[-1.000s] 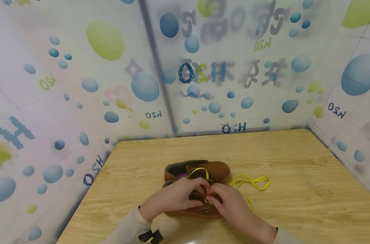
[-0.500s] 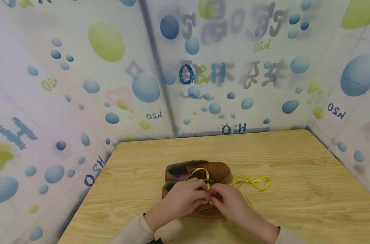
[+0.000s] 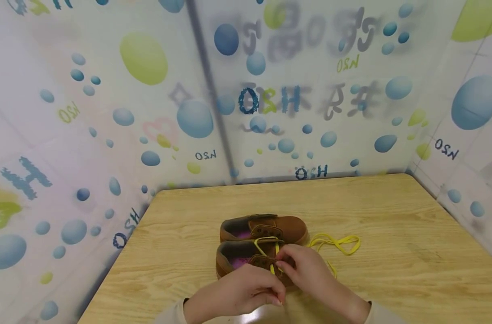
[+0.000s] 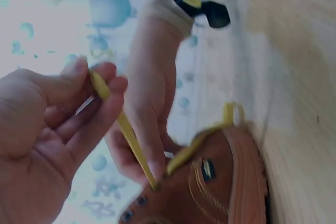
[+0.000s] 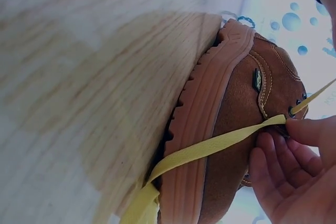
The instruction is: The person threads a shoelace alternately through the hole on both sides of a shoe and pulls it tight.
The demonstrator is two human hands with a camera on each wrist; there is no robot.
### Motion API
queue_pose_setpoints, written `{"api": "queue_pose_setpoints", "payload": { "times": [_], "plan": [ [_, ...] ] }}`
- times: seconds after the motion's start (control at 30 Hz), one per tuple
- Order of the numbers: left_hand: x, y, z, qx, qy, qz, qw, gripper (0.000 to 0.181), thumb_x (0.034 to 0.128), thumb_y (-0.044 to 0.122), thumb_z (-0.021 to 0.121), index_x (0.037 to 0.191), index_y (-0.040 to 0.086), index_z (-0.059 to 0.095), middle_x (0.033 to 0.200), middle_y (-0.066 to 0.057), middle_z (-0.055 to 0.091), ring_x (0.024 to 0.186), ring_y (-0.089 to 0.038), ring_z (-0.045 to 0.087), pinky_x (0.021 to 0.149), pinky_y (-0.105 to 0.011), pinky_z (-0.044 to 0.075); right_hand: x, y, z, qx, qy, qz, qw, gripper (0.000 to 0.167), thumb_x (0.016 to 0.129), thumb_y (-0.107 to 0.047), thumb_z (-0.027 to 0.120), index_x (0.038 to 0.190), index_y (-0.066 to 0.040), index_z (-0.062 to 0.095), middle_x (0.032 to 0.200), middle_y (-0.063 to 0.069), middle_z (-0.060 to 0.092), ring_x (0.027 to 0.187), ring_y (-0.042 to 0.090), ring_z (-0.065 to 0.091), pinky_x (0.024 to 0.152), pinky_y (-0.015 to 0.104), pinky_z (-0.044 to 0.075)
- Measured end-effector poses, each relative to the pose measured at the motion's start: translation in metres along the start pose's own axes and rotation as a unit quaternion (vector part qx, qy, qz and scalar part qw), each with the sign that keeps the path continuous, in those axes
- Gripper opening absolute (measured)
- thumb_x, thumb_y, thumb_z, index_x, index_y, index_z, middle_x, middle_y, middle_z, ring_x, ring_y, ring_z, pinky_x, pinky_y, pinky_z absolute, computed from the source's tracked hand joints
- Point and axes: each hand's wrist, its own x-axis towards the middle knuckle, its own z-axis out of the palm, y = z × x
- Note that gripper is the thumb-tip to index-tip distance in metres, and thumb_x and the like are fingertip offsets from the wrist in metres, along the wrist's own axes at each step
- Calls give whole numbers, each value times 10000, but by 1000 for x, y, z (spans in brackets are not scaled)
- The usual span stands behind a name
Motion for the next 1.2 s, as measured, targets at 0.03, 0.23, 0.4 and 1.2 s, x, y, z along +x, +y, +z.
{"api": "queue_pose_setpoints", "payload": {
  "times": [0.03, 0.23, 0.4, 1.2],
  "plan": [
    [-1, 4, 0, -398, -104, 61, 9991, 120, 978, 216, 594, 1023, 147, 681, 976, 57, 735, 875, 99, 624, 811, 8, 438, 0, 0, 0, -25, 3, 9, 10000, 192, 844, -77, 759, 862, -239, 658, 785, -144, 672, 674, -99, 512, 568, 177, 457],
    [-10, 21, -7, -2546, -689, 479, 9634, 138, 1003, 57, 545, 1101, 45, 642, 998, -104, 712, 895, 145, 527, 850, -124, 532, 2, -2, 1, -235, -19, 151, 9996, 177, 839, -102, 767, 847, -245, 664, 777, -162, 665, 642, -108, 458, 561, 154, 414],
    [-16, 28, -17, -3048, -1128, 608, 9437, 90, 980, 37, 566, 1049, 21, 621, 903, -134, 678, 870, 182, 498, 846, -139, 539, 1, -2, 1, -447, -52, 206, 9988, 74, 886, -223, 742, 846, -238, 682, 787, -159, 678, 666, -107, 489, 580, 166, 426],
    [-25, -17, -53, -1949, 4354, -160, 8788, 42, 931, -64, 593, 971, -52, 599, 818, -260, 674, 822, -35, 722, 685, -314, 604, 1, -3, 2, -545, 102, -218, 9982, 204, 818, -99, 779, 869, -240, 641, 816, -167, 661, 702, -104, 520, 582, 169, 443]
  ]
}}
